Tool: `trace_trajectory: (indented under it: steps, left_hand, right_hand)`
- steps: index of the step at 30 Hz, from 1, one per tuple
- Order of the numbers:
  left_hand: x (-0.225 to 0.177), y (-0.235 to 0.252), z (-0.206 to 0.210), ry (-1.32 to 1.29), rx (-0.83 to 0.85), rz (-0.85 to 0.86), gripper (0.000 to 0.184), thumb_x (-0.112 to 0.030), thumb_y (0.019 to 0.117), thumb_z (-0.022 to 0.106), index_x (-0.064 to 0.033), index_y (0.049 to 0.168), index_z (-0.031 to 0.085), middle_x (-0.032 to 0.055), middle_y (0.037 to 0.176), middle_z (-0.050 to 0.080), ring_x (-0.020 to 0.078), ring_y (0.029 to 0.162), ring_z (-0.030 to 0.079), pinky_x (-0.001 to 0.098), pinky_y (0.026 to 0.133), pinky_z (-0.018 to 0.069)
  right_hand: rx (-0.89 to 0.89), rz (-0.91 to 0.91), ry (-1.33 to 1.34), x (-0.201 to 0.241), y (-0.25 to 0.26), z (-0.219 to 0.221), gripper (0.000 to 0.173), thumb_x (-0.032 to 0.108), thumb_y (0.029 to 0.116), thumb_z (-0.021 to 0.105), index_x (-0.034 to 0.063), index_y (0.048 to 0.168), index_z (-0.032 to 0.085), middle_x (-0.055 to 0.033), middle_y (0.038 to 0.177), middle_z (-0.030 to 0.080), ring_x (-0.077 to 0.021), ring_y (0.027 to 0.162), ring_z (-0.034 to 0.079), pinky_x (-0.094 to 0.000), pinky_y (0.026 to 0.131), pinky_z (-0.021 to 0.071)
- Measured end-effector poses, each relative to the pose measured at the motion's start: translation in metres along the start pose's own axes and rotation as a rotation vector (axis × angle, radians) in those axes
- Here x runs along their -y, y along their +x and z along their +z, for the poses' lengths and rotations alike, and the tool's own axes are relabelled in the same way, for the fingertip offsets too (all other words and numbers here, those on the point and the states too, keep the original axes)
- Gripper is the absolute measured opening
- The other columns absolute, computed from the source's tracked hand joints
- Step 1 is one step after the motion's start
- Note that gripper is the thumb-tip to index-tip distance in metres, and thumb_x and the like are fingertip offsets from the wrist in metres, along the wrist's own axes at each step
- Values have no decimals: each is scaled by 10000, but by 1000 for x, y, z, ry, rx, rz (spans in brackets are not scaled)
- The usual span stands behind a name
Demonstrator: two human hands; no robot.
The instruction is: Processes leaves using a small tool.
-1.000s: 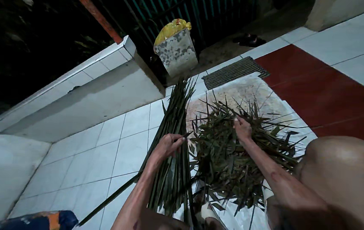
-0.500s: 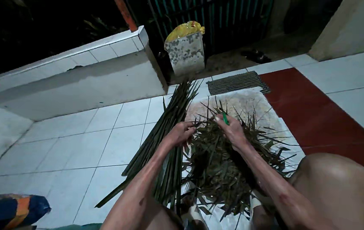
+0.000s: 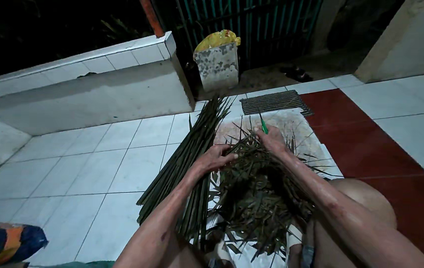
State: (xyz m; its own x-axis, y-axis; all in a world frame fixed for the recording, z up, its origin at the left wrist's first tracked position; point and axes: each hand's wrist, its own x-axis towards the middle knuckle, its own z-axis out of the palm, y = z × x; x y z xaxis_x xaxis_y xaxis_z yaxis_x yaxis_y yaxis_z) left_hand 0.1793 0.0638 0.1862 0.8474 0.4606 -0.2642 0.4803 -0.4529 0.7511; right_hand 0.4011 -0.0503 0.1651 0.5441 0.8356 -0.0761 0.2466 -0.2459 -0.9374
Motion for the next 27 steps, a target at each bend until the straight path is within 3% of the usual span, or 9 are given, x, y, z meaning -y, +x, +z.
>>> trace_trajectory:
  steps: [3,7,11,13,15,21,27]
  left_hand:
    - [7,1,-1,78,-37,7,362,-351,1090,491,-55,1154,690,66,839,709,129,631,663,320,614,586]
    - [19,10,-2,279,-127,41,351,-304,1095,475,-42,1125,707,116,914,719,218,833,699,452,846,572]
    - [18,17,0,369,-239,12,307,-266,1077,517,-54,1162,722,122,954,740,257,892,722,489,895,570]
    - [20,21,1,353,-278,3,291,-264,1067,531,-63,1116,736,114,939,736,251,872,717,490,871,575]
    - [20,26,1,281,-307,-27,299,-297,1068,544,-87,1105,753,70,873,739,194,783,714,449,806,599]
    - [12,33,3,193,-334,-51,296,-300,1057,568,-87,973,755,32,781,732,157,713,706,422,758,603]
    - [4,35,11,279,-349,-74,325,-297,1046,555,-68,902,735,61,800,726,206,776,709,478,796,582]
  right_hand:
    - [-21,26,-10,-7,3,9,330,362,1059,569,43,1104,639,-119,836,617,-234,666,560,-445,609,481]
    - [-36,67,-48,-11,1,17,402,409,1050,576,25,1156,634,-169,894,632,-297,748,600,-513,675,506]
    - [8,-66,-117,-14,-7,20,537,515,1072,455,45,1259,635,-186,962,674,-333,845,658,-561,783,538]
    - [80,-133,-93,-16,-16,25,477,452,1104,398,71,1262,638,-118,897,643,-245,777,618,-474,736,527]
    - [162,-171,-85,-19,-24,28,421,392,1100,441,98,1325,643,-107,959,684,-218,825,657,-452,787,557]
    - [252,-229,-68,-27,-33,34,424,430,1081,462,173,1353,661,-62,1029,714,-172,869,674,-408,832,564]
    - [251,-219,-46,-25,-32,31,407,422,1083,469,187,1342,677,-47,991,710,-141,824,658,-375,798,559]
